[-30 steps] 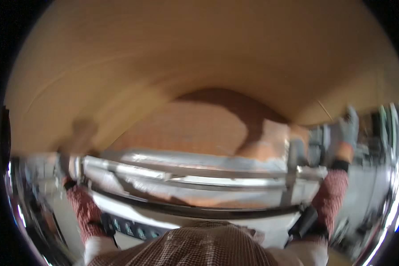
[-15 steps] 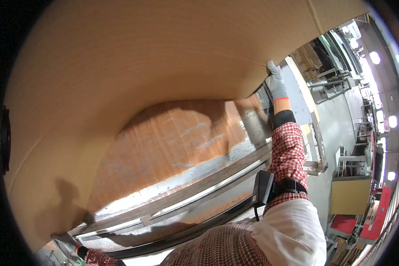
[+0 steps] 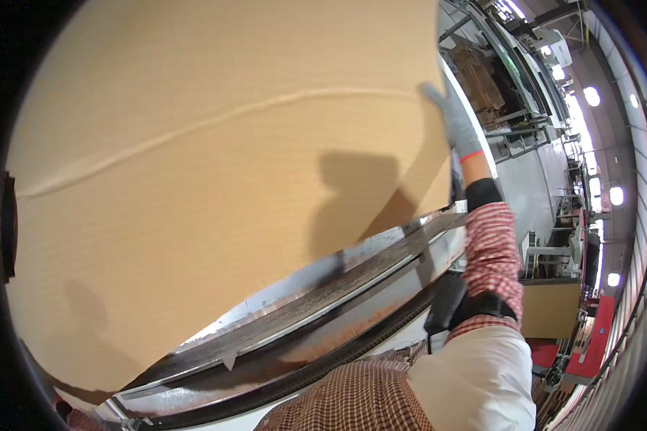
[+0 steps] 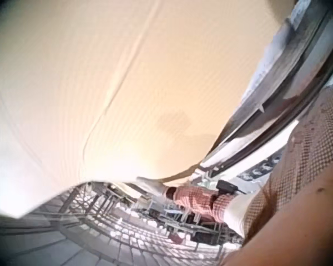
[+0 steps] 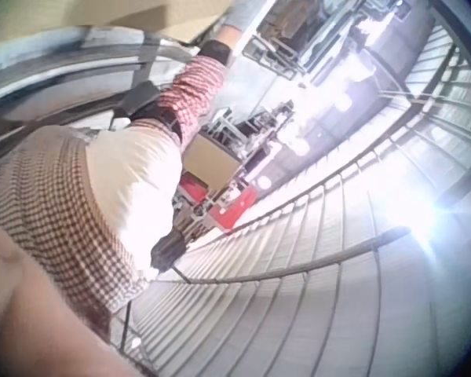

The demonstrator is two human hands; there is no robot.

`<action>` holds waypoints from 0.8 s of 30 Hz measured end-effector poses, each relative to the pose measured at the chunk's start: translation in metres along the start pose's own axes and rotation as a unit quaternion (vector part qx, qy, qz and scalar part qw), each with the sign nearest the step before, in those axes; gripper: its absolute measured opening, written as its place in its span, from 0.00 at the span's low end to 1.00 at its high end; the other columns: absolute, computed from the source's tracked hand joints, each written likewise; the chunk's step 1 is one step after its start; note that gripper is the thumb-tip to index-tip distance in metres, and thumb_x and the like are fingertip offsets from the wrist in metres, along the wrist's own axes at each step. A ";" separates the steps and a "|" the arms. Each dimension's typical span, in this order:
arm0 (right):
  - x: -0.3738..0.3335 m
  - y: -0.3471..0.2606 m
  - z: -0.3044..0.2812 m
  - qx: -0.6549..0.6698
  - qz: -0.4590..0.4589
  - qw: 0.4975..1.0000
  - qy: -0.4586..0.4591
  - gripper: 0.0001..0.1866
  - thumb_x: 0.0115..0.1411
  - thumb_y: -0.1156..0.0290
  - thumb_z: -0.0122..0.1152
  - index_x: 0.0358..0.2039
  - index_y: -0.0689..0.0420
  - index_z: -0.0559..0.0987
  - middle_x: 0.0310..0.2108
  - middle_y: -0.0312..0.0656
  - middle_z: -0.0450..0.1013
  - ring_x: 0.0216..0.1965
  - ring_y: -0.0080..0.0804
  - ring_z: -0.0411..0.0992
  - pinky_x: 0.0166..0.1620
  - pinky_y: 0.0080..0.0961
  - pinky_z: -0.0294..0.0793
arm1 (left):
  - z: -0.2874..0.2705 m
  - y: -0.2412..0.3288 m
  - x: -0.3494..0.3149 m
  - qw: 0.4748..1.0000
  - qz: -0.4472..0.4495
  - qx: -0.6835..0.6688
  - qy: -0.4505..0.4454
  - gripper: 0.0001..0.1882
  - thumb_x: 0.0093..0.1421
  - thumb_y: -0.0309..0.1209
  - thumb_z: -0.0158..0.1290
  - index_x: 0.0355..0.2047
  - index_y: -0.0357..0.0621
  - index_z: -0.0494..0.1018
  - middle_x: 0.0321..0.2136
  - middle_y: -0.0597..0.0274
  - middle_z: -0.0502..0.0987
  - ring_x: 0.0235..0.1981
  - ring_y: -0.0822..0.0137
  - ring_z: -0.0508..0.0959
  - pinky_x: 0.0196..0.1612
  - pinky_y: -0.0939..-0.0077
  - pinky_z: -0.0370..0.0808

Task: Operating an industrial panel saw and handling wooden veneer strips and cardboard sheets in a factory setting.

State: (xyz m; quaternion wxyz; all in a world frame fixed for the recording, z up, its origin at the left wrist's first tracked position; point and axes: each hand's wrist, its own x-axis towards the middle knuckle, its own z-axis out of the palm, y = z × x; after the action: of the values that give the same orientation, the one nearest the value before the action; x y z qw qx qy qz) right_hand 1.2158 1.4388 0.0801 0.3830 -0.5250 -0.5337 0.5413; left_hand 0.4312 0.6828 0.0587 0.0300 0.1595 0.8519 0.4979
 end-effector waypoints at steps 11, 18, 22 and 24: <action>-0.009 0.143 -0.015 -0.338 0.119 0.933 -0.010 0.31 0.51 0.45 0.63 0.31 0.68 0.79 0.25 0.39 0.75 0.26 0.27 0.72 0.31 0.24 0.69 | 0.111 -0.091 0.000 0.954 -0.137 -0.230 -0.135 0.28 0.65 0.37 0.36 0.63 0.35 0.51 0.63 0.56 0.54 0.64 0.63 0.55 0.65 0.71 0.51; 0.003 0.151 -0.015 -0.453 0.088 0.886 0.030 0.32 0.51 0.44 0.62 0.31 0.68 0.79 0.24 0.39 0.75 0.23 0.24 0.70 0.28 0.22 0.69 | 0.119 -0.088 -0.007 0.956 -0.129 -0.213 -0.154 0.27 0.66 0.38 0.35 0.61 0.35 0.53 0.61 0.56 0.56 0.61 0.64 0.58 0.62 0.76 0.53; 0.006 0.158 -0.021 -0.351 0.123 0.928 0.036 0.44 0.47 0.39 0.62 0.38 0.77 0.75 0.34 0.52 0.75 0.38 0.36 0.73 0.41 0.28 0.69 | 0.130 -0.084 -0.004 0.953 -0.133 -0.226 -0.149 0.27 0.66 0.37 0.34 0.62 0.36 0.50 0.62 0.57 0.52 0.63 0.63 0.54 0.63 0.73 0.48; -0.012 0.133 -0.002 -0.334 0.140 0.932 0.014 0.43 0.48 0.38 0.61 0.37 0.78 0.75 0.33 0.53 0.76 0.37 0.38 0.73 0.40 0.30 0.70 | 0.120 -0.080 -0.005 0.952 -0.139 -0.235 -0.140 0.28 0.66 0.37 0.34 0.62 0.36 0.48 0.63 0.58 0.50 0.63 0.63 0.52 0.64 0.72 0.46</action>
State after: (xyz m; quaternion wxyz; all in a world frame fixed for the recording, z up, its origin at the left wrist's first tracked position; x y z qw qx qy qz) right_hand 1.2387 1.4092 -0.0485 0.1128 -0.6995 -0.5995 0.3723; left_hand 0.4416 0.7460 -0.0704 0.2551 0.0959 0.7117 0.6475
